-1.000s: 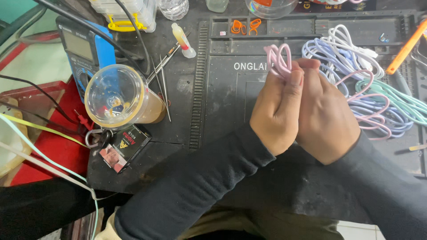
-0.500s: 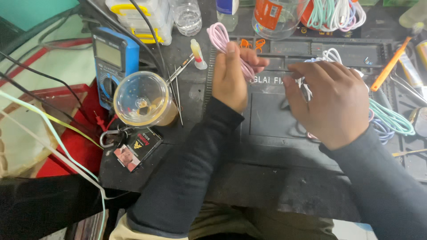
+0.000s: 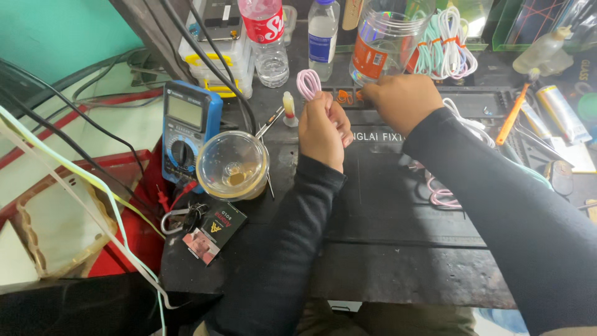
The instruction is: The person organizes a pile of USB cables on a workbench. They pick up a white cable, coil it, and secure it with an orange rubber band before placing it in a container. They repeat this process with a pink cable.
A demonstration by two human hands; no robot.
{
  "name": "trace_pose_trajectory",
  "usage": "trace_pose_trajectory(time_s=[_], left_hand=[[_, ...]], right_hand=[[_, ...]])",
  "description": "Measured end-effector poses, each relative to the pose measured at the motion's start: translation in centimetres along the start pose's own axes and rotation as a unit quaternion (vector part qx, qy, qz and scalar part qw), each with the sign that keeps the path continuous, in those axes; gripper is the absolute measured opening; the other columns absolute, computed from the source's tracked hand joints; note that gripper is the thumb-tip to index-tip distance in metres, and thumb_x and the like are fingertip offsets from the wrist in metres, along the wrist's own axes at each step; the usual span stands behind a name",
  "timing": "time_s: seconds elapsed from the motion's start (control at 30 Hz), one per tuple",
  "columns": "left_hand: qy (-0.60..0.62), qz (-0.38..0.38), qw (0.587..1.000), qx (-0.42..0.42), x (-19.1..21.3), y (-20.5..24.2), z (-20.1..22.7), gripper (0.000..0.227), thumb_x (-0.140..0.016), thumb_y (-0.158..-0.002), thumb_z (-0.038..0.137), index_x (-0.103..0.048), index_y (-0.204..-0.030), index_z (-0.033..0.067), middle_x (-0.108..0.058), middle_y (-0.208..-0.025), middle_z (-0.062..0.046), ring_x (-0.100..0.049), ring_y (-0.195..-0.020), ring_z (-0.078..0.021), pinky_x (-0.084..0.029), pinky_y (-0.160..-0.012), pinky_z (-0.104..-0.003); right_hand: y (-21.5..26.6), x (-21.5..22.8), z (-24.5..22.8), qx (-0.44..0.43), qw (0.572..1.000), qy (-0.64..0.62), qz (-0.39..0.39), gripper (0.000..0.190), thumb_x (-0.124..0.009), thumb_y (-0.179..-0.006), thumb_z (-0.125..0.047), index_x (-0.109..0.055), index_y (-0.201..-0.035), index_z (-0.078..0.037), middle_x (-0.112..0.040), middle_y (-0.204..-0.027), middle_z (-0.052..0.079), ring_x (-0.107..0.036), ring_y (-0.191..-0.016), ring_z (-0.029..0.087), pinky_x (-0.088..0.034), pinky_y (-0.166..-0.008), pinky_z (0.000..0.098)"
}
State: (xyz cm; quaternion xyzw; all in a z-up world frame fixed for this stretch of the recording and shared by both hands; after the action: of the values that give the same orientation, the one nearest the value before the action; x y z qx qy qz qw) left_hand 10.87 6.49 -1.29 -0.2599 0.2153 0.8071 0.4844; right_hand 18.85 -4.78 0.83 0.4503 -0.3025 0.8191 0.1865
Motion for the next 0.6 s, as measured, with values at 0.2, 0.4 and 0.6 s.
trace_pose_trajectory(time_s=[0.2, 0.4, 0.6], left_hand=[[0.013, 0.021, 1.0, 0.001, 0.1, 0.6, 0.9, 0.026, -0.046, -0.102, 0.033, -0.043, -0.08, 0.0203, -0.028, -0.054, 0.007, -0.033, -0.041, -0.007, -0.028, -0.037, -0.021], [-0.104, 0.066, 0.992, -0.002, 0.9, 0.5, 0.4, 0.033, -0.055, -0.102, 0.038, -0.05, -0.082, 0.013, -0.039, -0.049, 0.003, -0.035, -0.04, -0.0064, -0.027, -0.038, -0.02], [-0.167, 0.095, 0.981, 0.0, 1.6, 0.6, 0.0, 0.035, -0.064, -0.097, 0.04, -0.057, -0.092, 0.0069, -0.045, -0.051, 0.003, -0.04, -0.04, -0.0021, -0.029, -0.038, -0.016]], right_hand=[[-0.7, -0.3, -0.3, 0.008, 0.999, 0.002, -0.052, 0.015, -0.061, -0.1, -0.018, -0.072, -0.1, -0.028, -0.073, -0.078, -0.001, -0.073, -0.069, 0.02, -0.055, -0.055, 0.0341], [-0.5, -1.2, -0.2, 0.023, 0.998, 0.007, -0.056, 0.012, -0.061, -0.1, -0.015, -0.071, -0.101, -0.022, -0.074, -0.083, 0.003, -0.073, -0.069, 0.02, -0.055, -0.055, 0.0338], [0.8, 2.9, 2.1, -0.069, 0.986, -0.151, -0.032, 0.012, -0.061, -0.111, -0.024, -0.072, -0.111, -0.018, -0.073, -0.085, 0.008, -0.073, -0.07, 0.027, -0.055, -0.056, 0.0361]])
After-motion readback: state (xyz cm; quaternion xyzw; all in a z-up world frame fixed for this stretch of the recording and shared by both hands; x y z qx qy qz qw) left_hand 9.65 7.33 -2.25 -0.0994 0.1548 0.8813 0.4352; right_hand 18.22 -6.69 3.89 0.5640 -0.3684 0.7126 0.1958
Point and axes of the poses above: each hand's wrist, its own y-axis away from the middle knuckle, its own x-axis out of the back of the hand, z = x × y, the point moved 9 cm from there along -y, towards the middle knuckle
